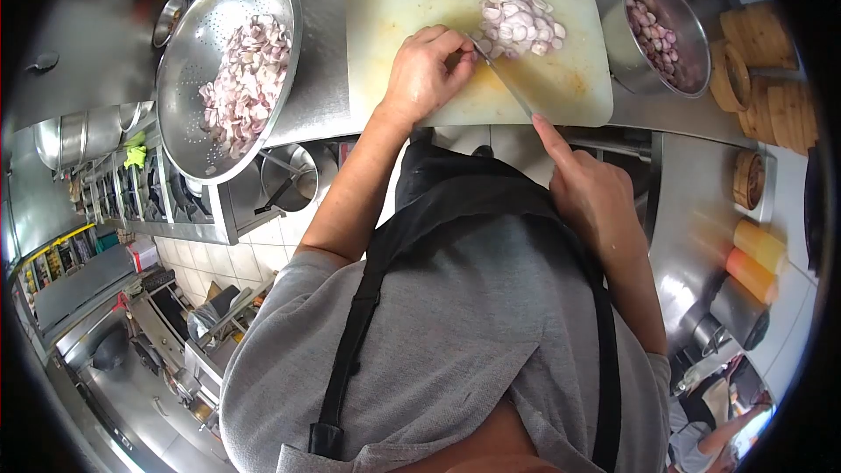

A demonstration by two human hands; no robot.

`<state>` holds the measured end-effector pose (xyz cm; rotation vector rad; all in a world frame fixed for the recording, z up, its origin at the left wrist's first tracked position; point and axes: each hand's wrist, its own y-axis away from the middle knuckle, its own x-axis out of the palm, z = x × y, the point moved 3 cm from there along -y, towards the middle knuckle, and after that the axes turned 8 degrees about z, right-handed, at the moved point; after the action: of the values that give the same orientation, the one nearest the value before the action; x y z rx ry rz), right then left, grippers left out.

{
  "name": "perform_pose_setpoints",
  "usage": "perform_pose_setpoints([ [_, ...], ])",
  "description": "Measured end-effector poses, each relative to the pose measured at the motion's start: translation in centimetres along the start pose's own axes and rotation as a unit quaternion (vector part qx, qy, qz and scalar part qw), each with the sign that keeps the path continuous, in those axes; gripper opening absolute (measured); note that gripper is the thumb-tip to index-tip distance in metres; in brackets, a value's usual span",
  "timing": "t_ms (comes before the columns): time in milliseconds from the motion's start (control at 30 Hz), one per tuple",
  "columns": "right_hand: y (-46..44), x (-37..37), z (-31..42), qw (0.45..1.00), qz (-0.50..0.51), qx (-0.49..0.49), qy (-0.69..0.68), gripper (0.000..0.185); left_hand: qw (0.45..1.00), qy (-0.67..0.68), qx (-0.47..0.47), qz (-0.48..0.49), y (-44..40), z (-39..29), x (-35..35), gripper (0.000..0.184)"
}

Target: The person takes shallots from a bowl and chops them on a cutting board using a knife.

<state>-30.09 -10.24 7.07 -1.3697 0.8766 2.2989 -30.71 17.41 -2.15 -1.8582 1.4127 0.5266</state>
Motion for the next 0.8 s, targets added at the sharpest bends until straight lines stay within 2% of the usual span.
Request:
perform_pose_setpoints([
  [133,-0.4,-0.1,-0.2,1.0,-0.01,-0.001,0.0,0.08,1.0,-0.004,0.016,0.0,0.1,0.3,0.0,0.011],
  [300,-0.2,0.5,-0.3,1.0,-0.012,-0.008,-0.002,0.079,0.999,0.025,-0.021,0.007,0.0,0.1,0.2,0.011],
  [600,-0.6,0.6,-0.5,1.0,0.014,0.011,-0.016,0.08,1.0,-0.002,0.014,-0.001,-0.1,0.1,0.1,0.01],
  [800,-0.3,0.3,0.0,1.0,0.007,0.01,-0.024,0.078,1.0,0.013,-0.005,0.008,0.0,0.1,0.0,0.01],
])
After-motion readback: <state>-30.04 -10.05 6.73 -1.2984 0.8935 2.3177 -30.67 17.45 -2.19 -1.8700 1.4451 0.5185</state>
